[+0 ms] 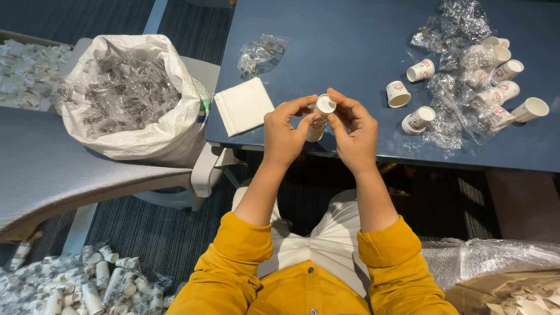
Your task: The recorder is packaging small paper cups into a plastic sleeve.
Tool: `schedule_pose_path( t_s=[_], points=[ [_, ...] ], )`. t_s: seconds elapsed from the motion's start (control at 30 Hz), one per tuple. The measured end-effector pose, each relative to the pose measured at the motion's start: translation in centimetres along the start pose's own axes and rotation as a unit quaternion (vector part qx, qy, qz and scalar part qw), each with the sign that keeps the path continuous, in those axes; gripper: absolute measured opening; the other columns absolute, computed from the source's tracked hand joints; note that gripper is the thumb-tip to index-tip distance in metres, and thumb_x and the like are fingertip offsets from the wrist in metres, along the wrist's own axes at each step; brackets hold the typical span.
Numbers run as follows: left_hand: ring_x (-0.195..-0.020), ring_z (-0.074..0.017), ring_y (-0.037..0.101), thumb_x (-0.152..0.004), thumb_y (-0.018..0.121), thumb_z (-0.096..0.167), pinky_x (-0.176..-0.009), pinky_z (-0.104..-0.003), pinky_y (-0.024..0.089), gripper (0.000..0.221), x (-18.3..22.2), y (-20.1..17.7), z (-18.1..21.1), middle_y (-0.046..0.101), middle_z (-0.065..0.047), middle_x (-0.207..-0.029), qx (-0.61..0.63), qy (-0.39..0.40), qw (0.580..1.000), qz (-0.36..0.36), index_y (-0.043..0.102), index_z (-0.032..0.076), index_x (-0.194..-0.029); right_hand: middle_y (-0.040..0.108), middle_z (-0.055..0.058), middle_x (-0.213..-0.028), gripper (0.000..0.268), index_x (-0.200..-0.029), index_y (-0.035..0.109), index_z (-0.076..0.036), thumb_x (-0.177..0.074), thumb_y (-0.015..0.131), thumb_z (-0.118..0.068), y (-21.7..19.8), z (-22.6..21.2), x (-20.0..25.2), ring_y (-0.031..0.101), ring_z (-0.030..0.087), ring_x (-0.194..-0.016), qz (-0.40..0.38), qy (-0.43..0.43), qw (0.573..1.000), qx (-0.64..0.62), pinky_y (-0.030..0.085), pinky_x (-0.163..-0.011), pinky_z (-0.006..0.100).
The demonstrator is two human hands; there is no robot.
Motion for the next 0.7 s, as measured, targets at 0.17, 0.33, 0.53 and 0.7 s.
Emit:
schedule_pose_path(
  t_s=[0.17,0.33,0.53,0.7],
  points=[
    [-0.088,-0.0203,0.076,-0.086,0.081,0.01,-0.082,-0.032,0.06,0.03,0.8,-0.1,-1.1,0.079,-0.01,-0.099,0.0,-0.012,1.0,0.001,0.076,0.008,-0.116,0.064,0.016,-0.141,0.03,-0.131,0.062,0.001,-0.101,0.065,0.002,0.5,1.0,0.4,0.065,0.025,-0.13,0.001,0.018,1.0,0.015,0.053,-0.115,0.039],
    [-0.09,-0.0209,0.077,-0.087,0.079,0.009,-0.082,-0.032,0.06,0.03,1.7,0.2,-2.3,0.079,-0.01,-0.104,0.0,-0.045,0.999,-0.014,0.074,0.007,-0.116,0.068,0.015,-0.136,0.034,-0.135,0.062,0.0,-0.101,0.065,0.002,0.6,1.9,0.8,0.067,0.025,-0.128,-0.023,0.039,0.998,0.051,0.052,-0.115,0.039],
    [-0.092,-0.0241,0.075,-0.087,0.077,0.007,-0.083,-0.034,0.058,0.033,2.4,0.2,-3.4,0.077,-0.013,-0.107,-0.042,-0.032,0.998,-0.046,0.073,0.005,-0.12,0.069,0.014,-0.134,0.04,-0.136,0.063,-0.004,-0.096,0.066,0.003,0.8,2.7,1.2,0.067,0.027,-0.128,-0.023,0.077,0.992,0.096,0.052,-0.114,0.041],
    [-0.101,-0.029,0.07,-0.086,0.073,0.001,-0.086,-0.038,0.055,0.039,2.5,-0.1,-1.7,0.071,-0.017,-0.119,-0.037,0.013,0.999,0.017,0.068,0.0,-0.125,0.058,0.017,-0.147,0.054,-0.142,0.058,-0.003,-0.09,0.072,0.001,-0.6,0.6,0.8,0.054,0.031,-0.139,-0.034,0.008,0.986,0.161,0.046,-0.115,0.044]
  ],
)
Point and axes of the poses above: each hand's wrist, its own x-axis away from the middle knuckle, its own y-axis out of the palm, z = x × y, the point moved 6 cm from there along -x, towards the middle knuckle
